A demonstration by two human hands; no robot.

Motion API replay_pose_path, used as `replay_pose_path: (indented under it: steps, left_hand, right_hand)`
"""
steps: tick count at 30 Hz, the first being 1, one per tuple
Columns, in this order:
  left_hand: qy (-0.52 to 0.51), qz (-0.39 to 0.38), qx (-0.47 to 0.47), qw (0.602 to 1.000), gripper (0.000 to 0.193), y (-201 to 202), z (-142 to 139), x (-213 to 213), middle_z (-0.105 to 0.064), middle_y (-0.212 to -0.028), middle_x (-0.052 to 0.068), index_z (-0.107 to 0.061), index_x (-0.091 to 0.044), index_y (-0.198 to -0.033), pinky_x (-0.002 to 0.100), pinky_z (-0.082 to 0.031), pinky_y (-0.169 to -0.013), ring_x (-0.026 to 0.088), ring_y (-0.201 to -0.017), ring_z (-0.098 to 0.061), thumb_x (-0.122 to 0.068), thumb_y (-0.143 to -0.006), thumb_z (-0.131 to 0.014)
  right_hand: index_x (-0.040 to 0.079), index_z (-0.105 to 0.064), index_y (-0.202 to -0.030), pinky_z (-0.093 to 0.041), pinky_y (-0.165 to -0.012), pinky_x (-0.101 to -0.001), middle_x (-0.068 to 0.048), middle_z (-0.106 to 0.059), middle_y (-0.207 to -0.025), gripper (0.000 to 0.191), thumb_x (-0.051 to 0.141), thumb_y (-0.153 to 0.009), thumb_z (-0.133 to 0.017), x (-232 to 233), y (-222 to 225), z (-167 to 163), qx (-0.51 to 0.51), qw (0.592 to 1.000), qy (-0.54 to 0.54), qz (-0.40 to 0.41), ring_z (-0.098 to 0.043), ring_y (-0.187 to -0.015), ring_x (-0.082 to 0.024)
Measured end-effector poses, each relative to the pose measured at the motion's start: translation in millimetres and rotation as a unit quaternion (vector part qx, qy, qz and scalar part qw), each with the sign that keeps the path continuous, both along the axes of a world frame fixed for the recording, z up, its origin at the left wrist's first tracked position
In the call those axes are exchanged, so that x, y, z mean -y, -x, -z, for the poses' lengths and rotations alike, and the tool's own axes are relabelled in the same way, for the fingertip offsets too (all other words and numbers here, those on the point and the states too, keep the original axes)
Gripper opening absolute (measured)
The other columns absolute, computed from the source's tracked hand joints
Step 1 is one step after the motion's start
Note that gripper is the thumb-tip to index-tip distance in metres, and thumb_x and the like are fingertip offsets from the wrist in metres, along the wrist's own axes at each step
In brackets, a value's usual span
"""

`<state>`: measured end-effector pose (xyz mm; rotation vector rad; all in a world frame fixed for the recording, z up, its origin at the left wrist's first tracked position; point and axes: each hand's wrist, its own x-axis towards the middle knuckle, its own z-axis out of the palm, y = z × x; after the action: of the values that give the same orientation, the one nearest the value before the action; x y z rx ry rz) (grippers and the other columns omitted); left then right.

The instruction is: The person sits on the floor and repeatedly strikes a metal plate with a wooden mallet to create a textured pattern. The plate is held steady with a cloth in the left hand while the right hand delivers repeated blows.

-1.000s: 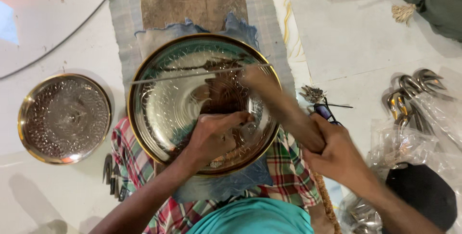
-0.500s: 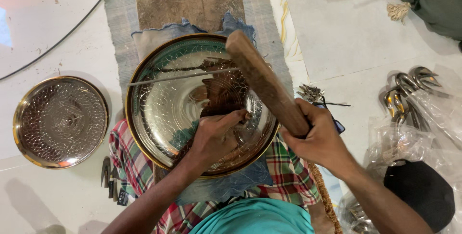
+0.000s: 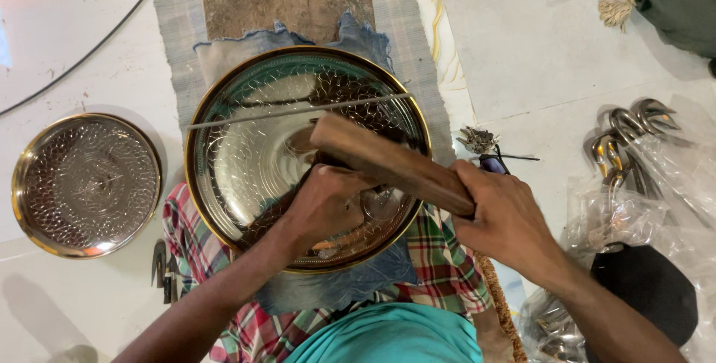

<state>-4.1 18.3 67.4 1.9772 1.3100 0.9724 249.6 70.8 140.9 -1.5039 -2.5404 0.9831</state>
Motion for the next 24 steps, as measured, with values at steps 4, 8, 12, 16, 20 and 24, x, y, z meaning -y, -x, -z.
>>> replay_pose_path:
  steps: [4, 8, 12, 16, 20, 24]
  left_hand:
    - [0.034, 0.028, 0.008, 0.999, 0.041, 1, -3, -2, -0.080, -0.085, 0.008, -0.076, -0.008, -0.115, 0.031, -0.062, -0.063, 0.016, -0.068, -0.078, -0.005, -0.073, -0.076]
    - [0.037, 0.042, -0.011, 0.998, 0.033, 0, 0, -4, -0.079, -0.087, 0.010, -0.077, -0.009, -0.114, 0.031, -0.061, -0.061, 0.018, -0.065, -0.075, -0.006, -0.082, -0.079]
    - [0.044, 0.080, -0.029, 0.995, 0.046, 3, -1, -11, -0.079, -0.087, 0.012, -0.077, -0.009, -0.115, 0.035, -0.060, -0.061, 0.021, -0.065, -0.075, 0.003, -0.071, -0.070]
    - [0.006, 0.148, -0.023, 0.989, 0.055, 9, -11, -18, -0.079, -0.092, 0.015, -0.077, -0.011, -0.113, 0.039, -0.058, -0.061, 0.028, -0.068, -0.073, 0.007, -0.062, -0.066]
    - [0.007, 0.213, -0.051, 0.976, 0.038, 7, -17, -30, -0.075, -0.082, 0.014, -0.075, -0.011, -0.111, 0.043, -0.056, -0.060, 0.030, -0.067, -0.072, -0.004, -0.074, -0.079]
    - [-0.071, 0.287, -0.060, 0.953, 0.049, 7, -13, -46, -0.073, -0.075, 0.013, -0.077, -0.011, -0.108, 0.045, -0.051, -0.055, 0.033, -0.066, -0.070, 0.003, -0.061, -0.072]
  right_hand:
    - [-0.002, -0.060, -0.106, -0.049, -0.052, -0.0411, -0.019, -0.063, -0.067, 0.041, 0.009, -0.068, -0.069, 10, -9, 7, -0.140, 0.985, 0.048, 0.090, -0.061, -0.057, -0.033]
    - [-0.002, -0.060, -0.108, -0.048, -0.055, -0.0427, -0.020, -0.065, -0.068, 0.048, 0.009, -0.063, -0.072, 25, -19, 20, -0.062, 0.996, 0.001, 0.069, -0.065, -0.059, -0.034]
    - [-0.002, -0.061, -0.110, -0.048, -0.052, -0.0459, -0.022, -0.065, -0.062, 0.043, 0.012, -0.070, -0.070, 49, -26, 39, -0.082, 0.965, 0.107, 0.226, -0.064, -0.054, -0.038]
    - [-0.003, -0.064, -0.105, -0.053, -0.063, -0.0380, -0.020, -0.070, -0.077, 0.040, 0.009, -0.068, -0.073, 87, -28, 70, -0.121, 0.948, 0.032, 0.292, -0.070, -0.069, -0.028]
    - [-0.006, -0.063, -0.111, -0.055, -0.070, -0.0338, -0.020, -0.071, -0.090, 0.048, 0.006, -0.067, -0.080, 130, -30, 112, -0.181, 0.928, -0.029, 0.325, -0.068, -0.079, -0.024]
    - [-0.002, -0.063, -0.113, -0.059, -0.072, -0.0312, -0.012, -0.073, -0.091, 0.040, 0.005, -0.077, -0.079, 159, -36, 142, -0.308, 0.841, -0.007, 0.444, -0.072, -0.079, -0.020]
